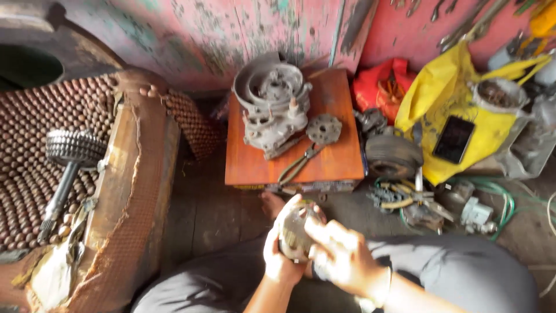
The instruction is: Inspecting and assembling motorcycle engine components, specifically a clutch assembly, while sitting on the floor of a workshop.
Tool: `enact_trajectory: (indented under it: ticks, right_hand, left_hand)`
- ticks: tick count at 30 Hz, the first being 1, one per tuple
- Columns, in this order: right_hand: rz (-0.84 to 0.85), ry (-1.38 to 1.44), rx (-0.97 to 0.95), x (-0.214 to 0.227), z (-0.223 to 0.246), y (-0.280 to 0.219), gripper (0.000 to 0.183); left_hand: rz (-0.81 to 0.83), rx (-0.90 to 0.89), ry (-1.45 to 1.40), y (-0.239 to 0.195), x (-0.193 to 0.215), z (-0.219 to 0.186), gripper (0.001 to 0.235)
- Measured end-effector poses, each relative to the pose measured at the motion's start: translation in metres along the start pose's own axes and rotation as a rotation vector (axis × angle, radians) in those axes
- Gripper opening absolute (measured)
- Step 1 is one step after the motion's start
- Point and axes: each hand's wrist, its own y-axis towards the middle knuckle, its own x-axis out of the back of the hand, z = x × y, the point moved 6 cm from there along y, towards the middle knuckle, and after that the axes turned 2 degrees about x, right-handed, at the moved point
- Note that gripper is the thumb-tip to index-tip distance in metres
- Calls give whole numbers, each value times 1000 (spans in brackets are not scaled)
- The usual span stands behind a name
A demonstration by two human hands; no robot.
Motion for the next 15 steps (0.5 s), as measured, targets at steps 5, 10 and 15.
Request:
enact_trajectory:
  ticks: [5, 10, 15]
  right_hand:
    - [40, -41, -172, -10, -28, -11, 51]
    - [-12, -94, -358, -11, -40, -7, 47]
    - [-49, -41, 64, -4, -6, 5, 39]
  left_hand:
    - [8, 11, -2, 3, -3, -5, 70]
    - [-65, 54, -11, -8, 8, 0, 70]
    - [-80, 50, -34, -2, 0, 0, 71]
